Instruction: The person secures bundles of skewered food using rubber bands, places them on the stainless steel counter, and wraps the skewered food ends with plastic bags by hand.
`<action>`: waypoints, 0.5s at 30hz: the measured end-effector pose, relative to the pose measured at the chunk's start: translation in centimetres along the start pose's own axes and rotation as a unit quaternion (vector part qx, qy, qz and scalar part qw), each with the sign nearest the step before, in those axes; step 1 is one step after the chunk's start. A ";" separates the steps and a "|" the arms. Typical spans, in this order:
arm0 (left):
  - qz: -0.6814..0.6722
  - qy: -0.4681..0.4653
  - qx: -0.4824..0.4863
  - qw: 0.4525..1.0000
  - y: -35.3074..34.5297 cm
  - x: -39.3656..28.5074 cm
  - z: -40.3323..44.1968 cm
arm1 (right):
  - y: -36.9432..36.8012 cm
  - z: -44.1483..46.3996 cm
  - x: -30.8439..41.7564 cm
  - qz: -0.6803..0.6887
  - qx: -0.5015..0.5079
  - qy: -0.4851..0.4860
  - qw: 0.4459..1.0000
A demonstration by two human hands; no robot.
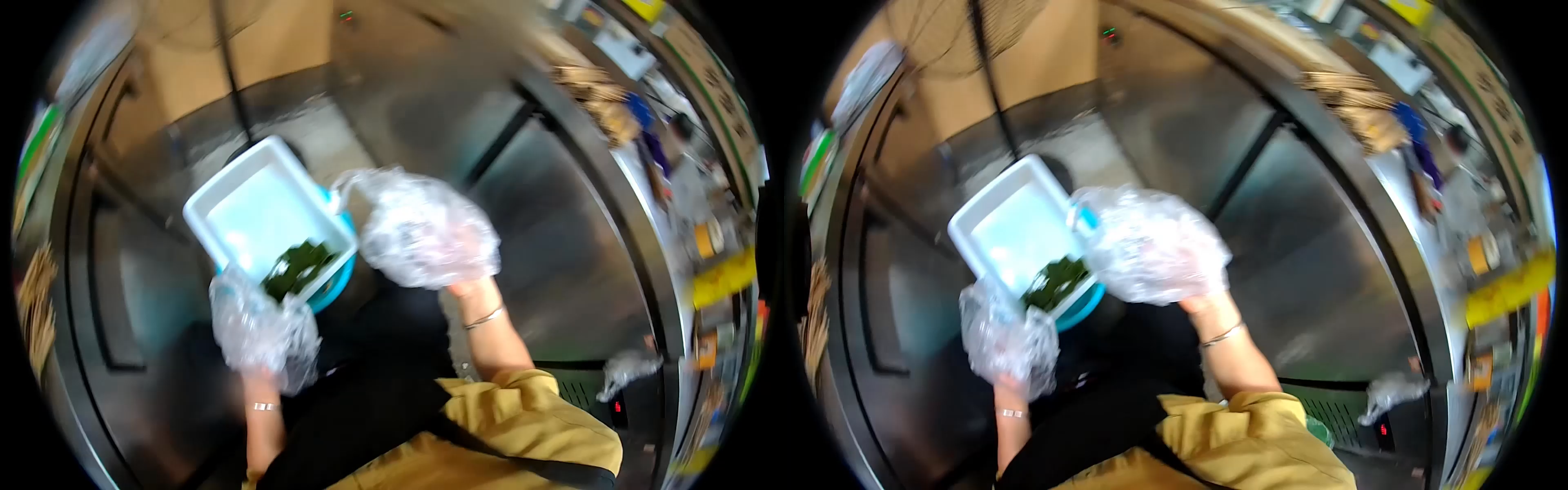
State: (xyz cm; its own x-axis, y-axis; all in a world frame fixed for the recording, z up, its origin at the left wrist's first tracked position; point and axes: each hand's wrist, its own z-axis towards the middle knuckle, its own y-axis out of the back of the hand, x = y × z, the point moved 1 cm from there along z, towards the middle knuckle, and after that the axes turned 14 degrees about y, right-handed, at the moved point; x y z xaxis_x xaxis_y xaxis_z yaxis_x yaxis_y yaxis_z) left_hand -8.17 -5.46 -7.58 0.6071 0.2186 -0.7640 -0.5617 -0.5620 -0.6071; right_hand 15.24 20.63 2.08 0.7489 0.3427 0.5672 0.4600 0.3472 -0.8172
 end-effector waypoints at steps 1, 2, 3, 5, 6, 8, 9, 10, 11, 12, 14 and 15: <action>0.056 -0.012 0.000 0.998 -0.3 0.1 0.1 | -0.7 0.1 0.5 -0.072 -0.015 0.050 0.996; 0.105 -0.021 0.006 0.994 -0.6 0.1 -0.1 | -2.6 0.2 2.1 -0.083 -0.019 0.103 0.991; 0.144 -0.032 0.014 0.989 -0.8 0.1 -0.2 | -3.9 0.3 3.6 -0.089 -0.020 0.147 0.985; 0.200 -0.051 0.025 0.978 -0.9 0.0 -0.4 | -3.0 1.0 8.1 -0.136 -0.027 0.257 0.956; 0.221 -0.058 0.027 0.973 -0.9 0.0 -0.7 | -1.9 1.2 10.8 -0.167 -0.023 0.311 0.936; 0.256 -0.078 0.026 0.963 -0.7 -0.1 -0.9 | -2.5 0.3 16.5 -0.244 0.011 0.418 0.875; 0.268 -0.085 0.027 0.959 -0.6 0.0 -0.9 | -5.2 -0.6 19.6 -0.292 0.040 0.473 0.830; 0.277 -0.091 0.030 0.956 -0.6 0.0 -0.7 | -6.4 -0.8 22.3 -0.372 0.022 0.553 0.745; 0.289 -0.101 0.031 0.952 -0.5 0.0 -0.7 | -7.3 -0.8 24.8 -0.442 0.004 0.623 0.645; 0.301 -0.111 0.035 0.947 -0.5 0.1 -0.6 | -7.9 -0.7 27.1 -0.496 -0.035 0.659 0.564; 0.324 -0.133 0.040 0.936 -0.5 0.2 -0.2 | -7.8 -0.6 32.5 -0.649 -0.114 0.663 0.355; 0.333 -0.151 0.042 0.930 -0.5 0.2 0.1 | -7.4 -0.5 35.5 -0.737 -0.153 0.619 0.224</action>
State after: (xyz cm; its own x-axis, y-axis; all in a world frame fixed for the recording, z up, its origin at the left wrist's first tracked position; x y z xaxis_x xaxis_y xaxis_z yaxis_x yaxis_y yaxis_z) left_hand -7.80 -5.08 -7.45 -0.0702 0.0649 -0.9954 -0.8059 -0.5918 0.0182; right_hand 38.63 29.73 28.21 -0.8527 -0.5184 -0.0647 0.5125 -0.8541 0.0885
